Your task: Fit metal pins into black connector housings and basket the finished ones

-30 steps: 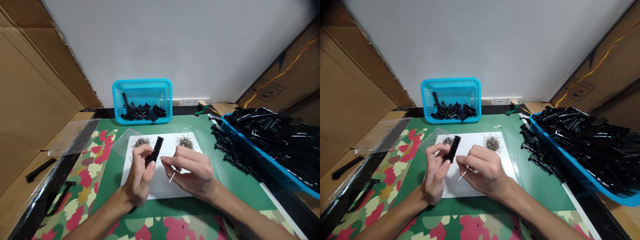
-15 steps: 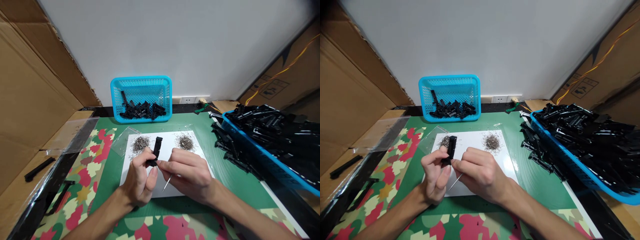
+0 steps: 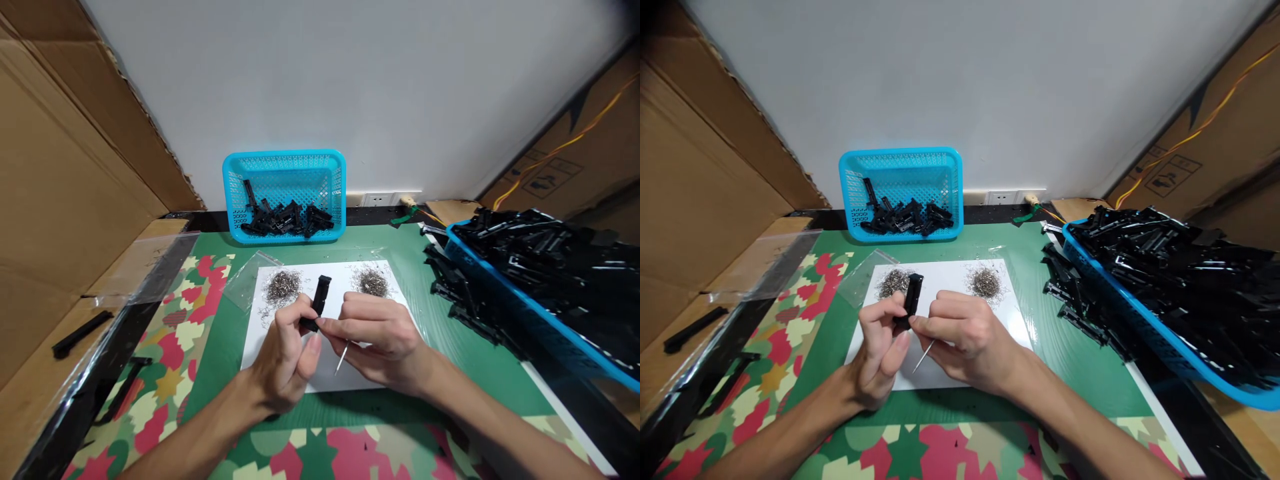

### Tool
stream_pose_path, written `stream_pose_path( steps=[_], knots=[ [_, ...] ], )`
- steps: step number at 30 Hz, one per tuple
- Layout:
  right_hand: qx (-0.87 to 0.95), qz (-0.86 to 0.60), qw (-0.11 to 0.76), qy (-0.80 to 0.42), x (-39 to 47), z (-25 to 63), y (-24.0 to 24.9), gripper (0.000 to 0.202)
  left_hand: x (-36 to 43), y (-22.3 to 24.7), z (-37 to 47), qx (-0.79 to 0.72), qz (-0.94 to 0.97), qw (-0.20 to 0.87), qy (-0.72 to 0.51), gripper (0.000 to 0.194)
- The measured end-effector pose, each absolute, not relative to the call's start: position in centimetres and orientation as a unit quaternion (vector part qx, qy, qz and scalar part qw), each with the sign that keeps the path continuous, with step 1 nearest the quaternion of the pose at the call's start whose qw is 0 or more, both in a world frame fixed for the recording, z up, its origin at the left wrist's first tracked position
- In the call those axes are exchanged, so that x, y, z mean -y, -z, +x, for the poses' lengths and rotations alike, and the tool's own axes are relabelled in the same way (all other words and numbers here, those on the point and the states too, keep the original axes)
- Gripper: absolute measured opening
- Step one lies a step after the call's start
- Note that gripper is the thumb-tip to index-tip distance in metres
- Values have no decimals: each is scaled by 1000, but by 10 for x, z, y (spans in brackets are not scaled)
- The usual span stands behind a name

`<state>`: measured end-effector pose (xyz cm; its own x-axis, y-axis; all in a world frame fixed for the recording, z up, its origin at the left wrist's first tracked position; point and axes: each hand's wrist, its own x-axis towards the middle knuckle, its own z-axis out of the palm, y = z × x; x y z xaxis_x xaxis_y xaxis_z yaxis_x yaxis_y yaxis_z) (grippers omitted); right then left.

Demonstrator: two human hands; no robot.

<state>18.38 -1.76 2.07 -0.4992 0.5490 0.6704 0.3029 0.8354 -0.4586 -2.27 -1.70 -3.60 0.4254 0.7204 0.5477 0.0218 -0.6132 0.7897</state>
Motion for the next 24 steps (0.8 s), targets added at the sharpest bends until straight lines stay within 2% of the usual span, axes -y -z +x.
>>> stream_pose_path(
  steps=[3, 6, 12, 15, 18, 20, 24],
  knots=[
    [856, -252, 437, -108, 15, 185, -21, 19, 19, 33, -18, -278, 726, 391, -492, 19],
    [847, -263, 451, -101, 12, 188, -22, 18, 23, 25, -11, -328, 639, 477, -506, 12],
    [839, -278, 450, -125, 6, 194, -20, 14, 18, 7, -6, -341, 478, 696, -413, 21],
    [844, -293, 435, -113, 4, 194, -17, 15, 12, 3, -7, -322, 449, 748, -367, 23],
    [847, -298, 423, -121, 1, 196, -13, 16, 8, -1, -10, -362, 508, 698, -353, 29],
    [845, -307, 420, -126, -2, 199, -11, 16, 6, -2, -14, -399, 596, 595, -363, 31],
    [843, -332, 401, -138, -7, 208, -12, 16, 1, 0, -20, -398, 732, 402, -380, 17]
  ],
)
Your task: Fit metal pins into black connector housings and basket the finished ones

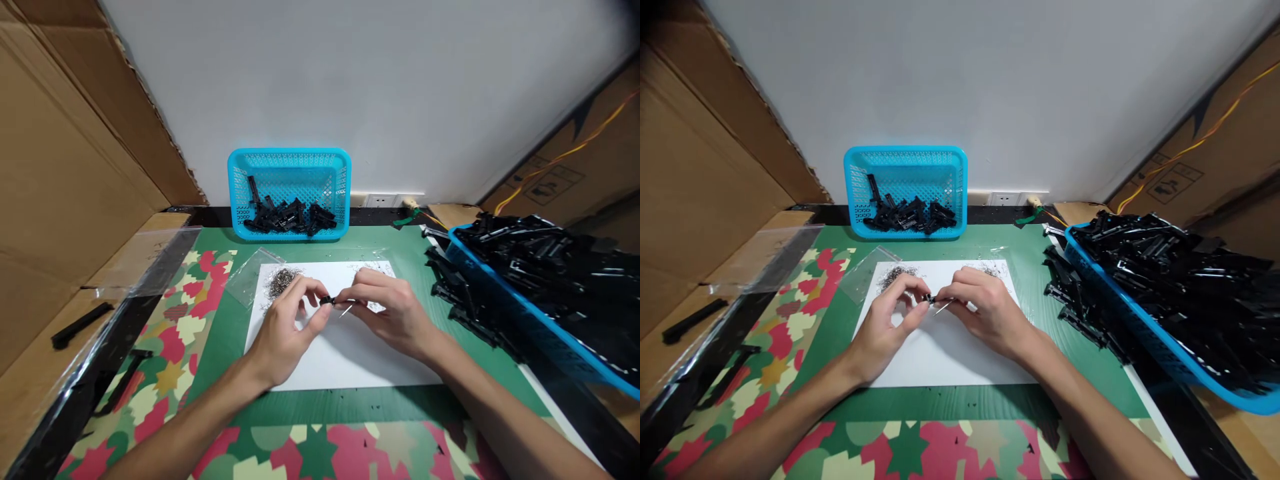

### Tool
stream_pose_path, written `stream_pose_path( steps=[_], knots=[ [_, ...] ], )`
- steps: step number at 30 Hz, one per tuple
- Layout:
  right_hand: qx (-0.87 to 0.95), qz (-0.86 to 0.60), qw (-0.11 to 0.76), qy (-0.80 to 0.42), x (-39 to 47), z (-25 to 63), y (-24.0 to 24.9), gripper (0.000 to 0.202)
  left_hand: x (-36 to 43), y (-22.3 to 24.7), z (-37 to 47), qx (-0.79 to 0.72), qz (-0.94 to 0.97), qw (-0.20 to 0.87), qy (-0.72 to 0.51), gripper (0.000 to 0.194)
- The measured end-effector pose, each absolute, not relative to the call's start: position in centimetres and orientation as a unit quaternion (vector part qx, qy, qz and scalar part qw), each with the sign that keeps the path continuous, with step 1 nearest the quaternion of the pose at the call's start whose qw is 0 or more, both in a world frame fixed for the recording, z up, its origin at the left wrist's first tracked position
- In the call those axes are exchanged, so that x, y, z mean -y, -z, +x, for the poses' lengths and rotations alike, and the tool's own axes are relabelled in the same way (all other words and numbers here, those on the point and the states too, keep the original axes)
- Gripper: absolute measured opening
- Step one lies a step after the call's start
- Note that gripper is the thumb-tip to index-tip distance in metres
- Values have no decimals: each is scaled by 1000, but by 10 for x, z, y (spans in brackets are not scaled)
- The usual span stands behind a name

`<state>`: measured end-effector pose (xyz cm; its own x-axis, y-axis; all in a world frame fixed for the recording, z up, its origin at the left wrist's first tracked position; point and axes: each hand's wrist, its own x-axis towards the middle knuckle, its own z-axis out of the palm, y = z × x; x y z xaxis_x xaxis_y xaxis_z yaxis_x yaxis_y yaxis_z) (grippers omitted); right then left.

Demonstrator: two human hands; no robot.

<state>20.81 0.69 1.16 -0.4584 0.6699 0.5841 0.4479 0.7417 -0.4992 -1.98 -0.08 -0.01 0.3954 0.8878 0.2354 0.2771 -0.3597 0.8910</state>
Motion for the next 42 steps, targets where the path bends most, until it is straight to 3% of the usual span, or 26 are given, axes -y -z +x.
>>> stream_pose_path(
  steps=[10, 22, 29, 34, 42],
  knots=[
    [846, -345, 366, -178, -15, 217, -6, 14, -5, 14, -23, -360, 838, 160, -378, 20],
    [845, -397, 296, -200, -15, 219, -14, 19, -4, 17, -20, -384, 845, 131, -347, 14],
    [843, -399, 345, -106, -13, 218, -16, 20, -5, 23, -20, -380, 854, 131, -331, 14],
    [765, -465, 411, -173, -7, 201, -15, 16, -5, 20, -21, -372, 862, 124, -322, 7],
    [728, -503, 387, -259, -6, 184, -8, 19, -4, 22, -20, -361, 865, 120, -326, 8]
  ],
)
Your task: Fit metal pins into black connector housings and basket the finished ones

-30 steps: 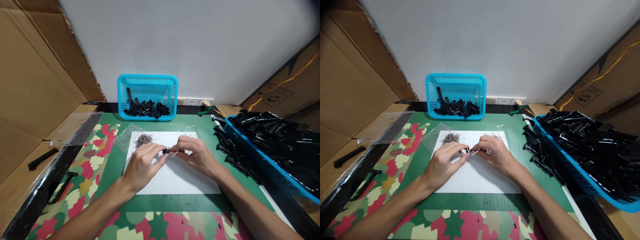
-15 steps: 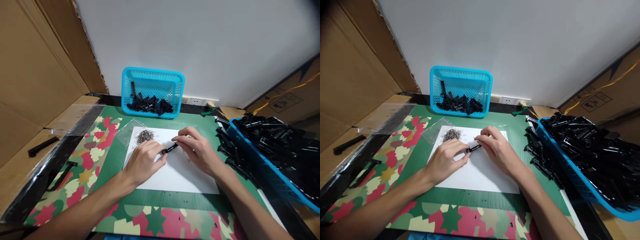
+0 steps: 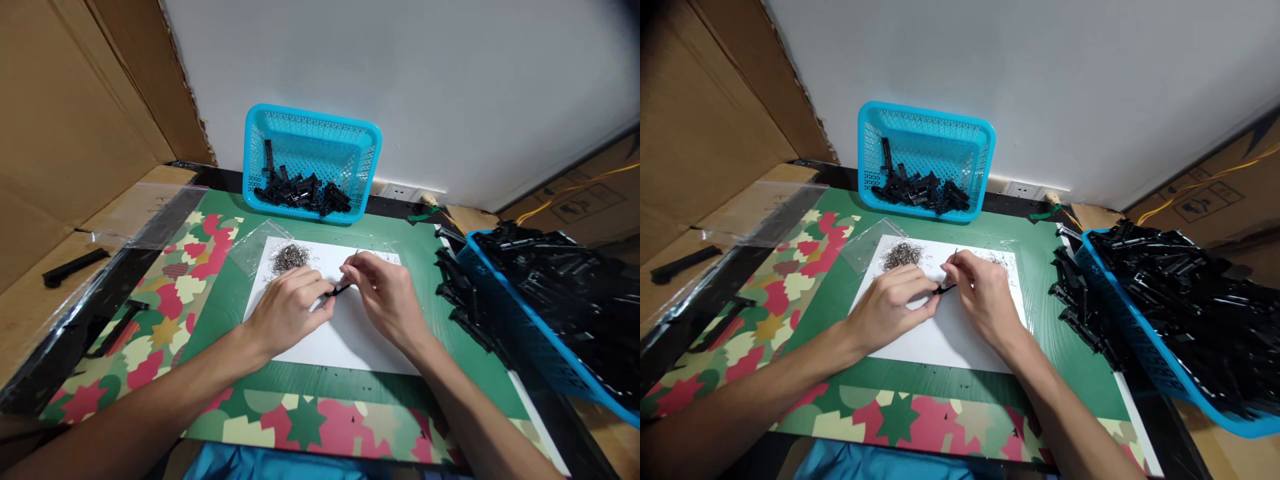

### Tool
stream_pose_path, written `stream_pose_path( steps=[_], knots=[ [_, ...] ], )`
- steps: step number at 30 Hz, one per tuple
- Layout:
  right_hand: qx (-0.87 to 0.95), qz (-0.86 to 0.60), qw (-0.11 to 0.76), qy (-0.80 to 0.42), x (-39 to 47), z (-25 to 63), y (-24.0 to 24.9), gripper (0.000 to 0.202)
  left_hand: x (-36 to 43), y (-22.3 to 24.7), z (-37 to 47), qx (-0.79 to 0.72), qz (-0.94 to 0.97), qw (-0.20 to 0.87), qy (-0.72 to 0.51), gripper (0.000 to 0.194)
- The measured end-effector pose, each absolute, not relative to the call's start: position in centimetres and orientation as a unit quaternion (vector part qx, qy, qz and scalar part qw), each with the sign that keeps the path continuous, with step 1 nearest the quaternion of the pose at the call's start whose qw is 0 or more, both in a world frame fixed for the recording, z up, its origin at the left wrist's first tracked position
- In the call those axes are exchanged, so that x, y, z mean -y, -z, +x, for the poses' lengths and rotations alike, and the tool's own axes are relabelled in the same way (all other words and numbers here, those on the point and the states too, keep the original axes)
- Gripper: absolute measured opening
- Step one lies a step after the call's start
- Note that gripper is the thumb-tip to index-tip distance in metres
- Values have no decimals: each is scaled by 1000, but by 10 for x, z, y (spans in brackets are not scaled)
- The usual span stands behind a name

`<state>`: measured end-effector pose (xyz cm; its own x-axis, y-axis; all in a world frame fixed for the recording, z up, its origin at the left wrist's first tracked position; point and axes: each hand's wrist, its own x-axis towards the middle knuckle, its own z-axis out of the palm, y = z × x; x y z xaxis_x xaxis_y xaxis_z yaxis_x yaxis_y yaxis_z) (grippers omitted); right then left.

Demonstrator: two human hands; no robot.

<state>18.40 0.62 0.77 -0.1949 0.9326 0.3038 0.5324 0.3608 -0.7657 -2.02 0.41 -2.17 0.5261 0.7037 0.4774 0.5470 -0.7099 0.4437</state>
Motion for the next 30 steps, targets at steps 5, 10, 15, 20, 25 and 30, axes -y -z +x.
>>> stream_pose_path(
  steps=[5, 10, 15, 20, 25, 30],
  knots=[
    [737, -503, 387, -233, -5, 182, -7, 19, -5, 23, -20, -348, 865, 135, -336, 9],
    [745, -508, 380, -206, -5, 181, -5, 16, -5, 24, -21, -333, 871, 135, -336, 9],
    [764, -512, 353, -172, -4, 181, -5, 17, -4, 26, -21, -321, 881, 129, -321, 12],
    [779, -500, 354, -136, -2, 181, -4, 23, -2, 25, -20, -333, 878, 125, -321, 15],
    [784, -485, 365, -130, 0, 181, -5, 27, -3, 25, -20, -333, 878, 121, -320, 17],
    [792, -474, 366, -116, 0, 181, -7, 31, -3, 26, -21, -325, 881, 120, -323, 16]
  ],
)
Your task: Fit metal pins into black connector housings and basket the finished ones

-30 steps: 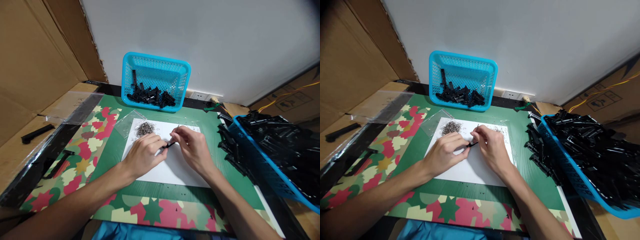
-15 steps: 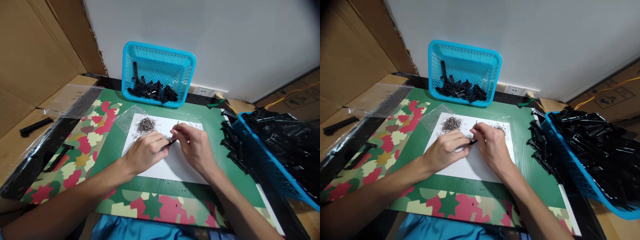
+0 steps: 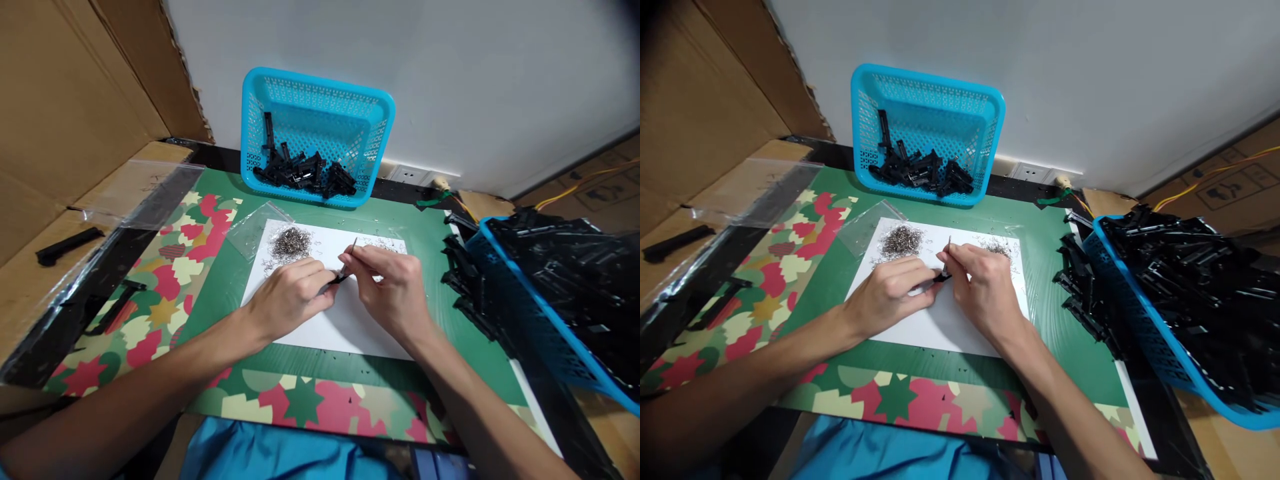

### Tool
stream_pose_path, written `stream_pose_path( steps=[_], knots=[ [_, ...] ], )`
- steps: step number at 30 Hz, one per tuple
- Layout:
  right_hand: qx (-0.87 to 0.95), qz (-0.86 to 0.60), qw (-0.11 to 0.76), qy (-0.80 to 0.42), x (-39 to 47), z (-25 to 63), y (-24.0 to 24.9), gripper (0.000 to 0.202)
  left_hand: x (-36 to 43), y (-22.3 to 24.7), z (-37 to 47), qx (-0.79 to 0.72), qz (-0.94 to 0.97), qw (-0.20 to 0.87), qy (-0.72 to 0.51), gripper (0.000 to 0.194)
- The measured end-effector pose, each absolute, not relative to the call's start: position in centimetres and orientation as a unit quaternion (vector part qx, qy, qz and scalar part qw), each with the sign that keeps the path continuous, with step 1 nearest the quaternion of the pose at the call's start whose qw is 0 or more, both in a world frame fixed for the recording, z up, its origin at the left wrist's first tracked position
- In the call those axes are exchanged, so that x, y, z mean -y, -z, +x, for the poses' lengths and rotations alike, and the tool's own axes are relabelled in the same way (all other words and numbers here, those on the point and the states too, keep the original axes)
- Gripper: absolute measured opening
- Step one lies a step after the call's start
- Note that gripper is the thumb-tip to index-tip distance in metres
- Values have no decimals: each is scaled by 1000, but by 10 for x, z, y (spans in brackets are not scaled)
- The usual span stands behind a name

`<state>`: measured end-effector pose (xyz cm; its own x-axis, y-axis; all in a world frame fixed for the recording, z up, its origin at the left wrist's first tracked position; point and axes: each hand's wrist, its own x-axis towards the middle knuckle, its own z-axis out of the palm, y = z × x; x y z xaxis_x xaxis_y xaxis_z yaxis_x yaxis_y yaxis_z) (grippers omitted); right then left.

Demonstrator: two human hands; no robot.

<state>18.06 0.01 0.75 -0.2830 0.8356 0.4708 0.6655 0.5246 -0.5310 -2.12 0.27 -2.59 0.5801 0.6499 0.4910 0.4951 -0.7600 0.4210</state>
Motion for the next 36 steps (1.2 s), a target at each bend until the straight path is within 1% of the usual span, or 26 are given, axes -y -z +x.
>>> stream_pose_path(
  steps=[11, 14, 16, 18, 20, 22, 23, 24, 27, 29, 31, 36],
  knots=[
    [807, -465, 339, -131, -3, 183, -10, 34, -1, 27, -22, -314, 891, 122, -304, 14],
    [800, -471, 347, -131, -1, 183, -8, 35, -1, 27, -21, -313, 888, 118, -317, 15],
    [775, -482, 373, -167, 0, 183, -8, 32, -1, 26, -20, -316, 883, 111, -330, 15],
    [723, -494, 426, -228, 0, 184, -10, 27, -2, 26, -19, -317, 878, 108, -342, 14],
    [663, -497, 484, -282, 0, 187, -15, 28, -2, 25, -19, -316, 875, 113, -349, 13],
    [633, -492, 511, -311, -2, 192, -21, 30, -3, 25, -19, -316, 872, 121, -355, 11],
    [640, -491, 498, -319, -3, 194, -23, 31, -3, 25, -19, -316, 869, 127, -358, 10],
    [660, -494, 467, -320, -3, 197, -26, 31, -4, 25, -19, -316, 867, 133, -361, 9],
    [752, -499, 311, -298, -3, 203, -29, 32, -5, 26, -19, -318, 862, 153, -365, 7],
    [789, -490, 232, -289, -2, 205, -29, 30, -5, 26, -19, -317, 859, 163, -366, 7],
    [801, -483, 202, -291, -1, 205, -28, 25, -6, 25, -19, -317, 858, 166, -368, 7],
    [805, -473, 182, -308, 0, 203, -25, 20, -5, 23, -19, -315, 862, 162, -362, 10]
  ],
)
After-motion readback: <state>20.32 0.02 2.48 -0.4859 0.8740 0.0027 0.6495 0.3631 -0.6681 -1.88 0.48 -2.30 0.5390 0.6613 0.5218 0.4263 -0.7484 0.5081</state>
